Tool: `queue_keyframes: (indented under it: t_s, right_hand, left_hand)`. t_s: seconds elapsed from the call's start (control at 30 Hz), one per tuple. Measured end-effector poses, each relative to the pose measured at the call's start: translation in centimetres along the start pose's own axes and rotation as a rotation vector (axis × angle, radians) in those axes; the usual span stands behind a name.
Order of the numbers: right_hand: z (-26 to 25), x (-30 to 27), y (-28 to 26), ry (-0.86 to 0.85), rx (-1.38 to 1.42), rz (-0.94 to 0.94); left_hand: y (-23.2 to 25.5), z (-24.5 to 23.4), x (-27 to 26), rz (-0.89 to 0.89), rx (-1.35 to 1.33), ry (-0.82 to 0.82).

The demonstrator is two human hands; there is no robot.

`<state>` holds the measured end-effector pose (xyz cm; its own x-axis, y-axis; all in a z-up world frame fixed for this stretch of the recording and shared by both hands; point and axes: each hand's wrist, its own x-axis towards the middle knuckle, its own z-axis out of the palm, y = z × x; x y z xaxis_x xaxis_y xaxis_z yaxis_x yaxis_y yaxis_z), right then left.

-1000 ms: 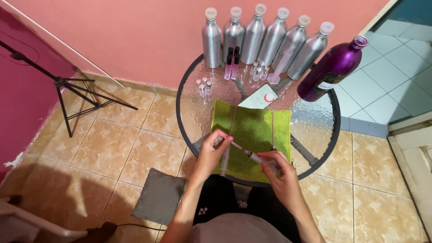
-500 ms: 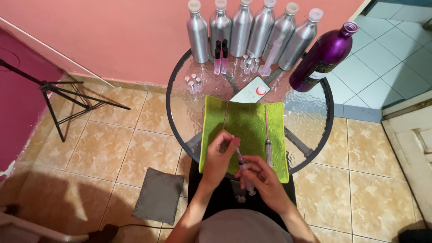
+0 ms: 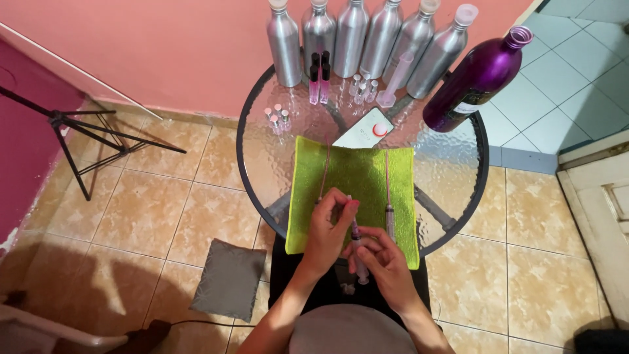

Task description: Organizing and arranging perfume bottles and syringes on a glass table

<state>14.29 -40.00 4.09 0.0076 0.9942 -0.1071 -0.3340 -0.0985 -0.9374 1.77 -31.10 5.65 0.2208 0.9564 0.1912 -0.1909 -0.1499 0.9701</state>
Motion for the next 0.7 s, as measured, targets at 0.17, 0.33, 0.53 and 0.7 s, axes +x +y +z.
queue_keyframes:
  t_s: [0.17, 0.33, 0.53, 0.7]
  right_hand:
    - [-0.9, 0.3, 1.0, 0.033, 0.049, 0.037]
    - [-1.2, 2.5, -0.5, 0.072, -0.077, -0.001]
    - [-0.1, 4.8, -0.2, 0.248, -0.925, 0.211]
    - [0.5, 5.5, -4.6, 0.175, -1.107, 0.293]
  left_hand:
    - [-0.8, 0.4, -0.3, -0.054, 0.052, -0.016]
    - [-0.2, -1.0, 0.2, -0.008, 0.197, -0.104]
    - [-3.3, -4.7, -0.1, 0.06, 0.794, -0.005]
    - [-4.7, -7.0, -0.1, 0.097, 0.873, 0.052]
